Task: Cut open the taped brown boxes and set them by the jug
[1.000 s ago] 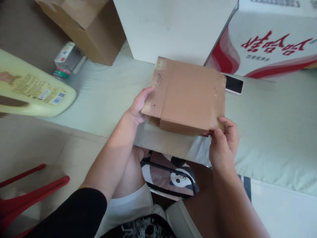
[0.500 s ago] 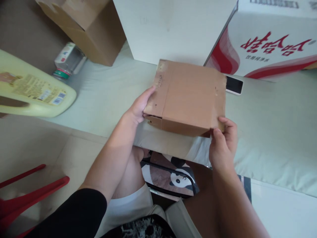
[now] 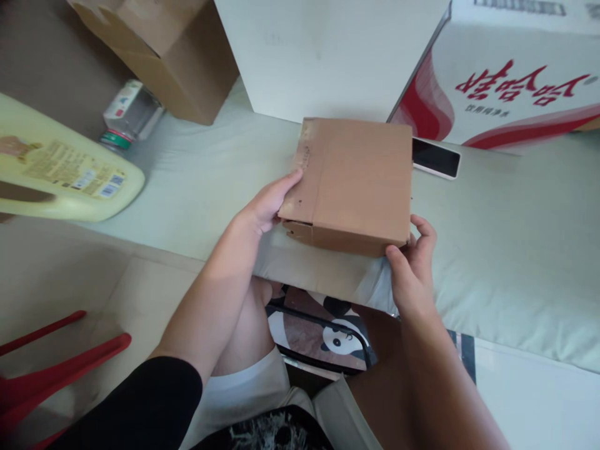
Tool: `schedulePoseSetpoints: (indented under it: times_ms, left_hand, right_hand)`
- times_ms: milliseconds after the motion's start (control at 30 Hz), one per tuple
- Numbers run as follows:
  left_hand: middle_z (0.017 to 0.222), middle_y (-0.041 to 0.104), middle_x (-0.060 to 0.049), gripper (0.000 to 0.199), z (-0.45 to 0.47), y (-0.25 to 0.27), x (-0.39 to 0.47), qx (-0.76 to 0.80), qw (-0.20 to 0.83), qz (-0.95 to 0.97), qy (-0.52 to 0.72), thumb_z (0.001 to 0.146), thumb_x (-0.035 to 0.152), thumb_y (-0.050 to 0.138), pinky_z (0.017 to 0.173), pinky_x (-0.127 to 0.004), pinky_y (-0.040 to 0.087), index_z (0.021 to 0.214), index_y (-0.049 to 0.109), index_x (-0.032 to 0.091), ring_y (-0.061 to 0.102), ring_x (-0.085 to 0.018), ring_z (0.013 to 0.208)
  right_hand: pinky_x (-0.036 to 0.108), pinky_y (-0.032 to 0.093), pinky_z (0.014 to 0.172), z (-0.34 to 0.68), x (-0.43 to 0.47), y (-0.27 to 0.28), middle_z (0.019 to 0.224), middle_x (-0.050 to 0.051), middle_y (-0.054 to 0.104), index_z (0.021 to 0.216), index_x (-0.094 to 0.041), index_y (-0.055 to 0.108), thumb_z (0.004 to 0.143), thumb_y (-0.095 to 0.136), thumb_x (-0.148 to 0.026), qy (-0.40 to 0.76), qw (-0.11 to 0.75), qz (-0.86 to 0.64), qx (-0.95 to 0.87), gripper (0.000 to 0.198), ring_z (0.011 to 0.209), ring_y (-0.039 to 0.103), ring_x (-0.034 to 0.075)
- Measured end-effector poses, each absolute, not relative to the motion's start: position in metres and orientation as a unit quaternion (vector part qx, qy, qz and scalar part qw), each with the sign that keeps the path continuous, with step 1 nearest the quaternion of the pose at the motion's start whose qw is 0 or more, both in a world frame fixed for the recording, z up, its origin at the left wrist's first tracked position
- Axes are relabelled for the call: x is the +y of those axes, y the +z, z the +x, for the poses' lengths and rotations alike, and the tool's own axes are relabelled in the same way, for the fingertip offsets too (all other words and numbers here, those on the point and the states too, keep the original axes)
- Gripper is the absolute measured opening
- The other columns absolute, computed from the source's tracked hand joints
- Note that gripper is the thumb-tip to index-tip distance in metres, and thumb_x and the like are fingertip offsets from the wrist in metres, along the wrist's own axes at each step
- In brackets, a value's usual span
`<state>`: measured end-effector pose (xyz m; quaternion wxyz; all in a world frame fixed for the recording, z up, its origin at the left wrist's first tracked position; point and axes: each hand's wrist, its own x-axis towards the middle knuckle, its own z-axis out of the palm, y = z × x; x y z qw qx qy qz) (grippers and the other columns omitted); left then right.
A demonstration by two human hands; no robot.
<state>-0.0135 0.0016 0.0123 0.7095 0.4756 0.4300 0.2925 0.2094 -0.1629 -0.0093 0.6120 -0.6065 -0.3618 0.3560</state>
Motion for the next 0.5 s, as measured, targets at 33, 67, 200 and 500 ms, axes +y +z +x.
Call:
schedulePoseSetpoints:
  times_ms: [33,67,200,500]
  left_hand:
    - [0.1,0.079,-0.01,0.051,-0.012,0.014,0.002,0.431,0.711,0.471,0.295,0.092,0.068,0.058,0.099,-0.048,0.06,0.105,0.075,0.021,0.073,-0.033,0.118]
    - [0.105,0.08,-0.01,0.049,-0.011,0.015,0.002,0.429,0.71,0.469,0.303,0.093,0.065,0.058,0.102,-0.047,0.058,0.107,0.074,0.021,0.073,-0.032,0.12]
    - [0.114,0.079,-0.009,0.037,-0.01,0.011,0.008,0.413,0.684,0.489,0.349,0.098,0.052,0.057,0.106,-0.047,0.056,0.111,0.072,0.021,0.072,-0.03,0.122]
    - [0.115,0.076,-0.008,0.041,-0.013,0.003,0.012,0.386,0.629,0.559,0.377,0.097,0.059,0.059,0.102,-0.046,0.057,0.112,0.068,0.021,0.07,-0.029,0.123]
  right_hand:
    - [0.033,0.049,0.077,0.209,-0.163,-0.008,0.102,-0.002,0.065,0.133,-0.034,0.049,0.078,0.077,-0.036,0.345,0.603,-0.623,-0.359,0.061,0.088,0.062,0.019]
    - [0.034,0.049,0.077,0.208,-0.163,-0.007,0.101,-0.002,0.065,0.133,-0.034,0.048,0.078,0.078,-0.034,0.333,0.598,-0.637,-0.354,0.063,0.088,0.062,0.019]
    - [0.029,0.046,0.069,0.204,-0.16,-0.001,0.094,-0.005,0.062,0.132,-0.034,0.043,0.069,0.085,-0.028,0.296,0.604,-0.661,-0.332,0.076,0.077,0.059,0.014]
    - [0.025,0.04,0.055,0.208,-0.153,0.001,0.082,-0.006,0.056,0.124,-0.03,0.052,0.076,0.063,-0.038,0.275,0.67,-0.649,-0.232,0.049,0.068,0.052,0.014]
